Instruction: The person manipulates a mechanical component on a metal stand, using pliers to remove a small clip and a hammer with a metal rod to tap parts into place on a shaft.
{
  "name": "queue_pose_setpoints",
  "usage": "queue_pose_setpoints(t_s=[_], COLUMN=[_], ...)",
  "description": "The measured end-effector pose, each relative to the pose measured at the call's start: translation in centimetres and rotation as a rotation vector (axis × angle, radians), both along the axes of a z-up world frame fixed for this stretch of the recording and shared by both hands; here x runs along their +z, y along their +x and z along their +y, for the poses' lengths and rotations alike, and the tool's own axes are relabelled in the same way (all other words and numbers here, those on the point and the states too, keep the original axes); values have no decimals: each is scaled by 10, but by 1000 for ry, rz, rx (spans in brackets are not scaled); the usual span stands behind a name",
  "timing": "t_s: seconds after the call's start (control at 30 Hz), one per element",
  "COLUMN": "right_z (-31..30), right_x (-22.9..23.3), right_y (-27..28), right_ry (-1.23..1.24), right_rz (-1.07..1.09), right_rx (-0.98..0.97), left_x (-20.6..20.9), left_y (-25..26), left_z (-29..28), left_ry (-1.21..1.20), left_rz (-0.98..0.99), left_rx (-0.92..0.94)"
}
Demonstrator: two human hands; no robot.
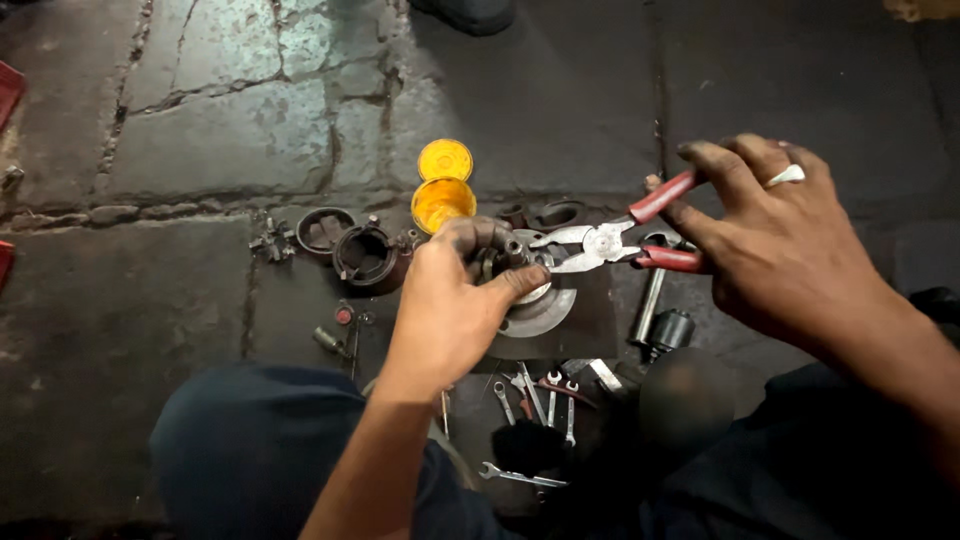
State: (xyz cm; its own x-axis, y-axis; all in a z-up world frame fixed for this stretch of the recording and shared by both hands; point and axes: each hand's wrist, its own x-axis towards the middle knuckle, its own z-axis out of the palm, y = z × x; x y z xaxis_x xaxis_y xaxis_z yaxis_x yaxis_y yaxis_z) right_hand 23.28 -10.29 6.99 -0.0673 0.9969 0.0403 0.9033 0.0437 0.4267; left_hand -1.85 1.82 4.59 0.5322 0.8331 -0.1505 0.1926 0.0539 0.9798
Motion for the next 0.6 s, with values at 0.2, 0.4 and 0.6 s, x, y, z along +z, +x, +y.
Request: queue_pose_setpoints(t_s=[0.2, 0.4, 0.6], right_z=[-2, -1, 1], right_x=[-4, -6, -6], right_y=[6, 9, 9], right_ry=[-34, -93, -103], right_rz=[-4, 75, 72], right_rx=[-20, -101, -99], left_x=[12, 29, 39], left_y=[-4, -6, -15], left_z=[7, 11, 17], left_ry=[713, 655, 635], left_rz=[286, 373, 254], left_rx=[-54, -86, -179])
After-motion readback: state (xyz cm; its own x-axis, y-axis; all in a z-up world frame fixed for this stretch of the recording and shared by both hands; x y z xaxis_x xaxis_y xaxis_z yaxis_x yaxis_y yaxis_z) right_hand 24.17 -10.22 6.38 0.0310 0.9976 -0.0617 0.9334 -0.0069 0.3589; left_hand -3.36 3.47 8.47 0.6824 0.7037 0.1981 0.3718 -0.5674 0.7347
